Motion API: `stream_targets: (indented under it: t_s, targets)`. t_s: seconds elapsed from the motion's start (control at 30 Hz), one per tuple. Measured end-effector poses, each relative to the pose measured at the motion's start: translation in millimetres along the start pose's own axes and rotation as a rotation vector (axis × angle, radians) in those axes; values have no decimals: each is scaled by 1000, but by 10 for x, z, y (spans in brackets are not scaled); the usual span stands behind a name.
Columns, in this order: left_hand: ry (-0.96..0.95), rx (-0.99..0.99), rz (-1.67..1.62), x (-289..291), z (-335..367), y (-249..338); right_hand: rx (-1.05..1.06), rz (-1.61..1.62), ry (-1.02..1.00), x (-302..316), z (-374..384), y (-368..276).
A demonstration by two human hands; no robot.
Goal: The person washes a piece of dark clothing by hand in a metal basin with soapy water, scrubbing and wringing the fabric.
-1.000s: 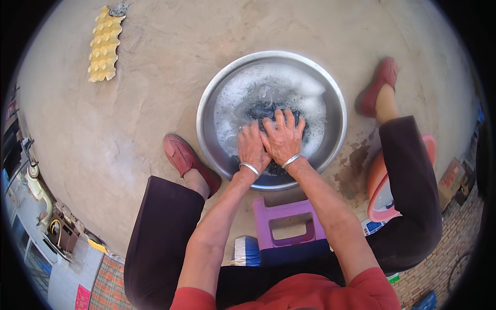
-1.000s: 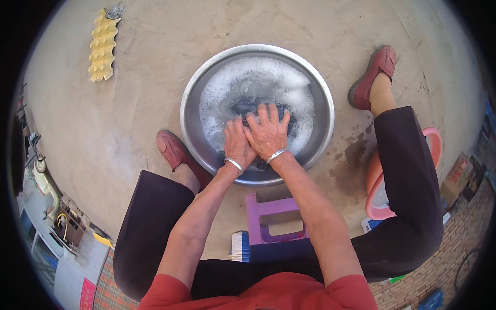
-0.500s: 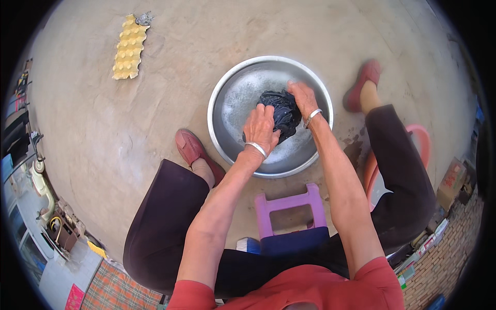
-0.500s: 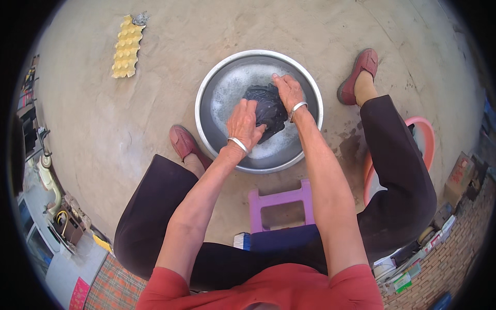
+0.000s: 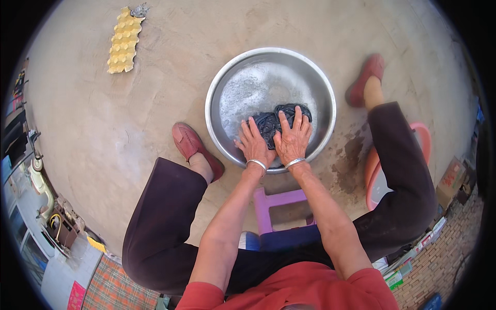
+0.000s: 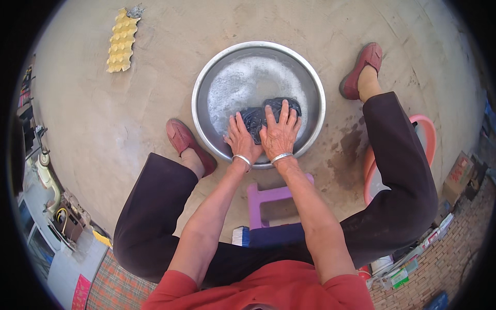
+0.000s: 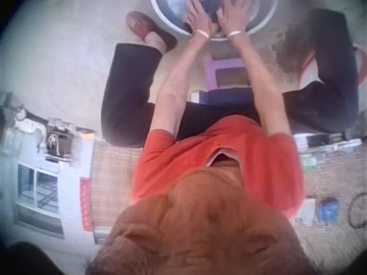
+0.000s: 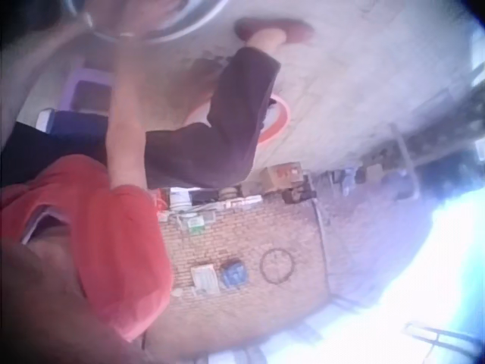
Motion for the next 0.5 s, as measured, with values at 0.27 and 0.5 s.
stream_targets:
  t_s: [0.27,0.5]
  targets:
    - [-42,51,-371,-97,367,-145,87,-201,-220,-378,620,-165]
    - [-27,133,-535,42,792,-157,-87,-200,-465,-299,1376,-401]
Point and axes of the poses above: each hand's wrist, its own z-axis towards the middle knuckle, its own x-axis out of the back of the hand, y = z × x, the point moved 3 cm from there along z, towards the middle knuckle, and after that the axes turned 7 degrees about -x, right-handed, at the moved point
